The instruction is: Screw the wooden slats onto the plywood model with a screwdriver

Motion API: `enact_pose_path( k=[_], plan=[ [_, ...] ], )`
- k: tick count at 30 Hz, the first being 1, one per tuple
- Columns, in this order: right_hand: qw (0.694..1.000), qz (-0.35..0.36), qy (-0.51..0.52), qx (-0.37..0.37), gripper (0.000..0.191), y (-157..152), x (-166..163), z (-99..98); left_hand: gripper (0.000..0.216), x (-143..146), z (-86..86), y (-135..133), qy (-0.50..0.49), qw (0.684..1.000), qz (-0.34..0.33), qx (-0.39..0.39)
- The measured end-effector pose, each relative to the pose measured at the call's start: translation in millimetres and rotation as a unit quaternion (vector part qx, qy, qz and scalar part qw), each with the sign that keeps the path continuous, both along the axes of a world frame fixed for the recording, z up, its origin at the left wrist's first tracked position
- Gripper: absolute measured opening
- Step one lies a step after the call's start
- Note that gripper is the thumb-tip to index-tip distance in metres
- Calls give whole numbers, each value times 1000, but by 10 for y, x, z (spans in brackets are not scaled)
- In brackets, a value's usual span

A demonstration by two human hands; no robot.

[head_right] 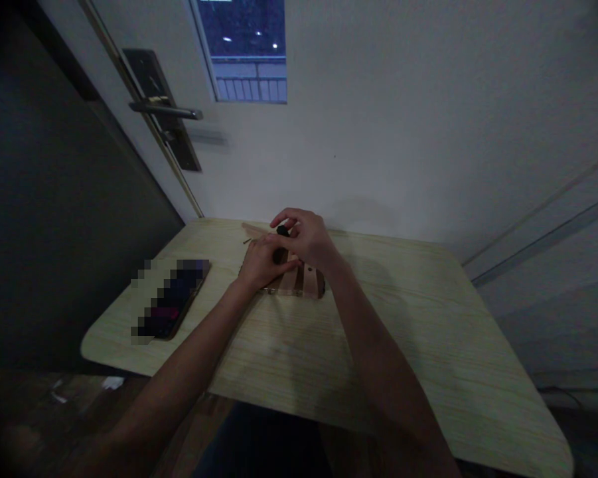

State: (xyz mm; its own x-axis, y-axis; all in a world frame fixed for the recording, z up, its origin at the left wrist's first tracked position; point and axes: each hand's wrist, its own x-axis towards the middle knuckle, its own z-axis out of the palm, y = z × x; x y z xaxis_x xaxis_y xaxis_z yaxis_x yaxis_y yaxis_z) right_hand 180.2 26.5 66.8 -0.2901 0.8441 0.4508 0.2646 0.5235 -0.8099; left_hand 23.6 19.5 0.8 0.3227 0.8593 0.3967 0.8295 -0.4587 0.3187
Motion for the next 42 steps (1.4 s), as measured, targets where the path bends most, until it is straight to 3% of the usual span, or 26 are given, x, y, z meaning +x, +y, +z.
enact_pose_path(
  k=[3, 12, 18, 24, 28, 34, 42],
  plan=[
    [1000, -1, -17, 16, 32, 23, 22, -2, 44, -1, 10, -4, -3, 1000, -15, 0],
    [994, 96, -1, -54, 19, 12, 111, 35, 42, 6, 34, -18, -5, 1000, -20, -3],
    [998, 51, 0, -47, 19, 20, 100, 32, 44, 0, 16, -10, 0, 1000, -17, -1],
    [1000, 4, -10, -16, 44, -5, 41, 24, 47, -1, -17, 1, -4, 1000, -1, 9],
    [998, -46, -36, 32, 41, 7, 50, 0, 48, 2, -12, 2, 2, 1000, -8, 8],
    [991, -37, -85, 101, 22, 78, 86, -50, 47, 2, -7, 2, -5, 1000, -13, 7],
    [994, 49, -94, 23, 17, 10, 67, 5, 45, 6, 16, -10, 0, 1000, -12, 2]
  ],
)
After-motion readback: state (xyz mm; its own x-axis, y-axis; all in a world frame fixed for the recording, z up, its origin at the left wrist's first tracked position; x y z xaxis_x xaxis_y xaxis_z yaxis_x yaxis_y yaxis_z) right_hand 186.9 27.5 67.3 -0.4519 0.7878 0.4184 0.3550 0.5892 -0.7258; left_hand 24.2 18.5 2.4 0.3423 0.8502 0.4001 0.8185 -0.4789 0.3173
